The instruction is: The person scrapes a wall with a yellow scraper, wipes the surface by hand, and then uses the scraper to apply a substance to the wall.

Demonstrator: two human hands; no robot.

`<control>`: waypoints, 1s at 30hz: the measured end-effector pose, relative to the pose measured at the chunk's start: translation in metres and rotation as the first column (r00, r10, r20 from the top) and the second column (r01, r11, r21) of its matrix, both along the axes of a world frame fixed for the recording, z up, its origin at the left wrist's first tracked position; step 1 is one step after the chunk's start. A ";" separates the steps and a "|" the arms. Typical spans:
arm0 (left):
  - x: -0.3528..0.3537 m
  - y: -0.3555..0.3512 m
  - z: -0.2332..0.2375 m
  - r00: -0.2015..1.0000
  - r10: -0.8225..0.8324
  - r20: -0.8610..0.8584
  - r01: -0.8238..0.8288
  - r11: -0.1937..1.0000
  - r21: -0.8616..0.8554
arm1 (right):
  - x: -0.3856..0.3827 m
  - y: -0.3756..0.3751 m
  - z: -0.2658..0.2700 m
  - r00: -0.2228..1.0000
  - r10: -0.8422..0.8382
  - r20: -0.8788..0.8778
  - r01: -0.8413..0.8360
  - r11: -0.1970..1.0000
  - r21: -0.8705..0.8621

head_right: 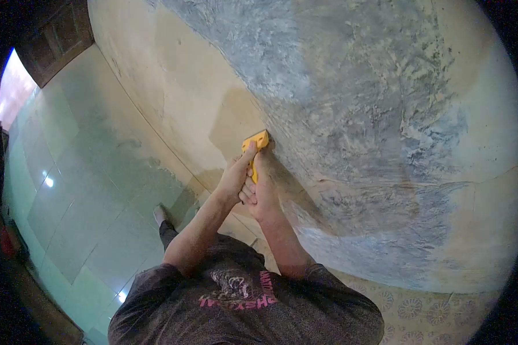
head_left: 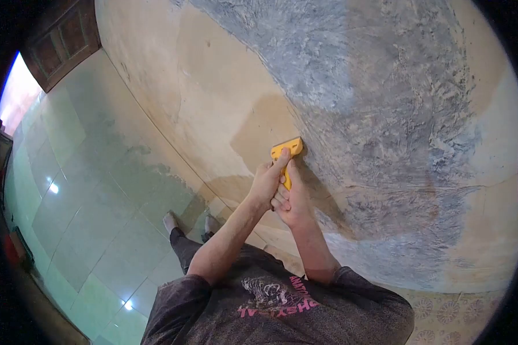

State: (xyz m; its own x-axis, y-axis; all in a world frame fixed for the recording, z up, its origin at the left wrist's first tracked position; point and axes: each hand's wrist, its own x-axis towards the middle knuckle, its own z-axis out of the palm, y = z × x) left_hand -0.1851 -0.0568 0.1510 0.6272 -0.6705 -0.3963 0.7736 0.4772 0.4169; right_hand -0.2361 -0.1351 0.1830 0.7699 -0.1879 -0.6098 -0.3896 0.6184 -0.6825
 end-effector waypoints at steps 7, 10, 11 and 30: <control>-0.004 -0.005 -0.004 1.000 0.008 0.015 -0.008 1.000 0.001 | -0.006 -0.003 -0.002 0.999 0.040 0.037 -0.042 0.997 0.057; -0.010 -0.004 -0.004 0.997 -0.071 0.040 0.069 0.996 0.057 | -0.013 0.001 0.001 0.999 -0.026 0.033 0.025 0.999 0.024; -0.014 -0.006 -0.004 0.997 -0.067 0.046 0.064 0.996 0.056 | -0.017 -0.004 0.003 0.999 -0.022 0.039 0.021 1.000 0.023; -0.023 -0.014 0.003 1.000 -0.010 0.030 0.006 0.992 0.123 | -0.022 -0.016 -0.001 0.998 0.051 0.024 -0.050 0.998 -0.038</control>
